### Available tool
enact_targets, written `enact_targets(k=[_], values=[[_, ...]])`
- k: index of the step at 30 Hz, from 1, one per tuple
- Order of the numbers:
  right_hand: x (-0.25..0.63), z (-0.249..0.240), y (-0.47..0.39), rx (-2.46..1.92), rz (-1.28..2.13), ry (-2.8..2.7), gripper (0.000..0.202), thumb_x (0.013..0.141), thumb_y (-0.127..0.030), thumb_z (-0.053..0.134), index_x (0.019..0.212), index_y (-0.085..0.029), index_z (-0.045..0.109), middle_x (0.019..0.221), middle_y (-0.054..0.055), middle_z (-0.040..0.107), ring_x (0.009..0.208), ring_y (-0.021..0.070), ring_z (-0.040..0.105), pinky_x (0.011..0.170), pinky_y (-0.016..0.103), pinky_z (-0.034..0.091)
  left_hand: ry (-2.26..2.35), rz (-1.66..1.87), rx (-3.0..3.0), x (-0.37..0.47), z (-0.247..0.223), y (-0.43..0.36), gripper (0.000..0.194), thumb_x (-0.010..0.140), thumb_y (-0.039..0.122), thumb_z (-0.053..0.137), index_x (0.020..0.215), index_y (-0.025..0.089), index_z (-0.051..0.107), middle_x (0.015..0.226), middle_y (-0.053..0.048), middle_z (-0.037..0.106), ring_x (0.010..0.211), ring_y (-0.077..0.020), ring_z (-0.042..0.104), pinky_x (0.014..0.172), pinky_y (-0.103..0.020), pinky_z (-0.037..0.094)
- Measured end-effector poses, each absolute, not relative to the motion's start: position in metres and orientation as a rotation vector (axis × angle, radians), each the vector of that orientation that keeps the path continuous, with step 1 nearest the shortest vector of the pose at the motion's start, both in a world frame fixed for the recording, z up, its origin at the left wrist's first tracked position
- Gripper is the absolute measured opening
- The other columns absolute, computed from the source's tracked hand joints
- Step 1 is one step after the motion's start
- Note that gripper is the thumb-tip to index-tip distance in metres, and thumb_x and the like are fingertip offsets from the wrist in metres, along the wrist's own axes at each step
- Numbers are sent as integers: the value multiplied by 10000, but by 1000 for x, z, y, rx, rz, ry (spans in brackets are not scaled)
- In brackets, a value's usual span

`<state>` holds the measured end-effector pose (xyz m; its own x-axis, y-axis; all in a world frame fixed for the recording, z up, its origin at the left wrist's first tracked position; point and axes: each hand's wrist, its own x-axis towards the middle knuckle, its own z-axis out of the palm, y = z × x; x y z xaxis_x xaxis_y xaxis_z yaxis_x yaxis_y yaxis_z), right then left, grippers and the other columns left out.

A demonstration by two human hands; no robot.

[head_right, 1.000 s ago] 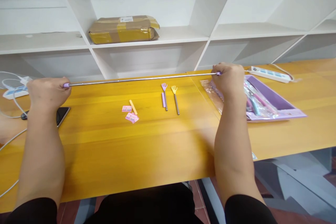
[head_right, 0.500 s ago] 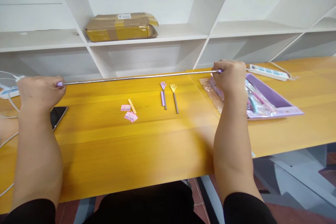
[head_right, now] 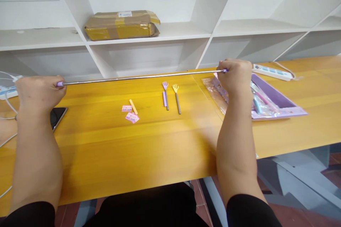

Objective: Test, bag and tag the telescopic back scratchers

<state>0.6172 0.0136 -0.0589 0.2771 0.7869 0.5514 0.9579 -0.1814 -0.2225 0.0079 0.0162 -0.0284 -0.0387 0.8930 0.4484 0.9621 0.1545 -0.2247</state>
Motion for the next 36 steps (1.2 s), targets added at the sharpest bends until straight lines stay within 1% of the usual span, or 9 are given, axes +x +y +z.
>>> enact_targets(k=[7, 11, 15, 18, 20, 23, 26, 31, 36], values=[[612, -65, 14, -1960, -421, -1589, 399, 775, 63, 646, 580, -238, 471, 636, 4, 528, 670, 154, 503, 709, 323, 335, -1951, -175, -1752, 4, -29, 17, 250, 957, 258, 453, 734, 205, 551, 658, 13, 315, 652, -170, 197, 684, -329, 215], [616, -70, 13, -1900, -449, -1629, 393, 815, 15, 618, 586, -248, 437, 634, 1, 487, 662, 166, 469, 715, 336, 323, -1915, -121, -1762, 7, -30, 19, 268, 951, 271, 452, 786, 198, 652, 677, -7, 424, 663, -175, 233, 685, -321, 224], [595, -73, 20, -1788, -452, -1731, 322, 865, -63, 594, 623, -240, 477, 665, 35, 531, 695, 198, 511, 720, 333, 340, -1881, -89, -1834, 34, -42, 21, 385, 997, 338, 436, 897, 183, 773, 768, -82, 657, 690, -203, 453, 689, -325, 261], [544, -84, 25, -1749, -421, -1810, 234, 836, -68, 594, 660, -218, 556, 720, 65, 635, 724, 224, 585, 707, 322, 343, -1828, -158, -1950, 75, -62, 13, 422, 1026, 299, 411, 853, 188, 780, 809, -132, 744, 721, -253, 608, 662, -343, 283], [497, -97, 21, -1733, -390, -1882, 219, 843, -62, 591, 677, -205, 604, 751, 75, 686, 726, 229, 614, 673, 316, 312, -1775, -215, -2068, 108, -77, 1, 413, 1020, 260, 436, 771, 190, 757, 716, -138, 705, 667, -261, 629, 626, -346, 281], [431, -119, 5, -1682, -312, -2019, 275, 919, -50, 570, 706, -192, 672, 772, 81, 722, 722, 215, 630, 622, 311, 258, -1800, -192, -2200, 147, -94, -20, 315, 942, 148, 516, 750, 190, 762, 647, -129, 667, 621, -269, 650, 589, -344, 279], [393, -131, -15, -1726, -257, -2096, 249, 872, -23, 585, 762, -190, 734, 784, 69, 735, 702, 207, 623, 599, 315, 213, -1795, -148, -2278, 164, -100, -34, 269, 914, 119, 557, 748, 189, 757, 658, -126, 680, 610, -270, 658, 569, -345, 270], [377, -123, -35, -1749, -148, -2218, 266, 883, -16, 591, 847, -198, 780, 831, 54, 753, 705, 201, 605, 597, 326, 180, -1724, -119, -2357, 166, -101, -38, 260, 934, 110, 583, 745, 187, 743, 693, -120, 707, 608, -250, 654, 570, -354, 256], [379, -118, -35, -1750, -132, -2290, 269, 902, -11, 584, 883, -190, 784, 838, 55, 742, 697, 200, 560, 612, 331, 167, -1706, -54, -2372, 165, -102, -35, 246, 954, 128, 601, 787, 188, 770, 745, -126, 751, 667, -268, 704, 575, -353, 254]])
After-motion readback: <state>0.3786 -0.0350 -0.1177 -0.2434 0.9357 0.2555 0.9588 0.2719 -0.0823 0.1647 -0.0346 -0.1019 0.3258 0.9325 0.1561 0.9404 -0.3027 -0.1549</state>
